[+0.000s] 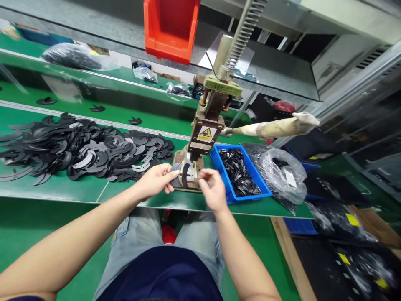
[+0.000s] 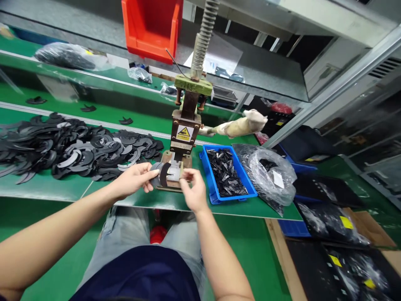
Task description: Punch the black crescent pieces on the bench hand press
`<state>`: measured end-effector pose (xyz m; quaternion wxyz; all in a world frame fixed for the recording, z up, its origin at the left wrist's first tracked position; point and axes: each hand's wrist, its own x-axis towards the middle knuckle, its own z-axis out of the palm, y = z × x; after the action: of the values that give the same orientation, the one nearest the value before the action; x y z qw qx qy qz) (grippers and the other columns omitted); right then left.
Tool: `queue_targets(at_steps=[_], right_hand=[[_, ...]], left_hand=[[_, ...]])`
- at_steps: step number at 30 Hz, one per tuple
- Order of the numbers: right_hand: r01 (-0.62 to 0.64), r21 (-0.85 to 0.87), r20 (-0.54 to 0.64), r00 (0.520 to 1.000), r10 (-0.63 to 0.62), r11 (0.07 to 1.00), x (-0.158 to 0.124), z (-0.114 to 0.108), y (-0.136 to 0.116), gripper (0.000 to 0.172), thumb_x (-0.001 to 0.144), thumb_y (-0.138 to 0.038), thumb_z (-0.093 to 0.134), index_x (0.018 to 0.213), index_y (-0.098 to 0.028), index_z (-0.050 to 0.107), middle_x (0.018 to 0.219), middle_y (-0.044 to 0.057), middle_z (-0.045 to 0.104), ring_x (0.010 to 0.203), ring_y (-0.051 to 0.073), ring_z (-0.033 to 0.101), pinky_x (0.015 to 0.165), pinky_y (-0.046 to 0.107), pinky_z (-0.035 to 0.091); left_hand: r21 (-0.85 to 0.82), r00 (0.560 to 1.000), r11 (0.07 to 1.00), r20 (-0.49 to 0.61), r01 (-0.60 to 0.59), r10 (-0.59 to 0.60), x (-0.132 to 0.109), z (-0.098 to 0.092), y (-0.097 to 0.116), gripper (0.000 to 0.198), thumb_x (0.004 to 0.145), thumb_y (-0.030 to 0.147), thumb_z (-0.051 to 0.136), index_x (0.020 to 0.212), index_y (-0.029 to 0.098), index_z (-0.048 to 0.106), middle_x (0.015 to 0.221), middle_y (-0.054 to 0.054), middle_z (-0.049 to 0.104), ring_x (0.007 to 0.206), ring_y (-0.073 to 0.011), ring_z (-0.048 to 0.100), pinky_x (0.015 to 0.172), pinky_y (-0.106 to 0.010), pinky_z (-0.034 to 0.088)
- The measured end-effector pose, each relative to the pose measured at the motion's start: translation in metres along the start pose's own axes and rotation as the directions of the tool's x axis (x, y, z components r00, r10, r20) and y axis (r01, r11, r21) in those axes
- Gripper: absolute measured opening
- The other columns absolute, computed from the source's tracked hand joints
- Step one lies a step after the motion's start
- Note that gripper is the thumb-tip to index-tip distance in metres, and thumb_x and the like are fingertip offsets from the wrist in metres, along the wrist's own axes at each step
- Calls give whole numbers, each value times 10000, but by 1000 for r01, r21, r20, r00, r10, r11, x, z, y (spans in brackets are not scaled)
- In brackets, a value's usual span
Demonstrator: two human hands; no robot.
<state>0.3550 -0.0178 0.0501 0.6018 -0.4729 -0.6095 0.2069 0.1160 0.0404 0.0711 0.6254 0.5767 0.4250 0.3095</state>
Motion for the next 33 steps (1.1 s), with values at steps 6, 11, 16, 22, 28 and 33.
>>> queue_targets(at_steps=[6, 11, 16, 22, 28, 33], right_hand=[[-148, 76, 183, 974, 132, 986, -33, 41, 8, 237, 931, -433, 743, 1025, -225, 679, 977, 41, 763, 879, 178, 738, 829, 332, 635], [-132, 75, 116, 986, 123, 988, -41, 46, 7, 227, 983, -439, 659, 965, -213, 651, 962, 49, 722, 866, 166, 688, 817, 321, 606], [-37, -2, 158, 987, 37, 999, -41, 35, 0, 188, 1001, -390, 623, 986, -208, 667, 940, 46, 733, 851, 170, 687, 821, 329, 592], [156, -151, 276, 955, -110, 976, -28, 13, -7, 129, 998, -328, 634, 1022, -223, 706, 998, 78, 757, 940, 204, 699, 871, 376, 578], [281, -232, 333, 922, -196, 931, -27, 11, -5, 117, 1014, -292, 599, 1036, -230, 697, 982, 90, 770, 918, 217, 696, 844, 406, 586], [381, -208, 364, 885, -290, 901, -30, 10, -8, 140, 1002, -238, 613, 1106, -230, 706, 1042, 95, 792, 933, 212, 728, 848, 406, 615]], left_hand=[[113, 999, 993, 40, -37, 32, -27, 17, 6, 458, 908, 623, 732, 821, 231, 512, 553, 44, 629, 473, -144, 643, 468, -216, 485], [109, 998, 994, 70, -1, -7, -31, 24, 7, 483, 868, 667, 739, 810, 238, 525, 553, 37, 612, 464, -154, 634, 443, -225, 450], [85, 984, 993, 151, 82, -94, -21, 18, 3, 543, 801, 728, 763, 771, 243, 522, 526, 27, 597, 451, -154, 611, 456, -239, 444], [284, 994, 956, -51, -79, 98, -19, 9, 0, 451, 849, 668, 741, 889, 236, 617, 744, -21, 683, 640, -181, 642, 587, -284, 509], [562, 933, 765, 33, -315, 359, -26, 18, 8, 378, 917, 562, 682, 735, 242, 592, 784, -25, 598, 759, -198, 553, 711, -312, 464], [295, 990, 949, 118, -109, 77, -12, 18, 0, 522, 894, 637, 672, 635, 225, 483, 620, 33, 412, 588, -134, 379, 547, -269, 310]])
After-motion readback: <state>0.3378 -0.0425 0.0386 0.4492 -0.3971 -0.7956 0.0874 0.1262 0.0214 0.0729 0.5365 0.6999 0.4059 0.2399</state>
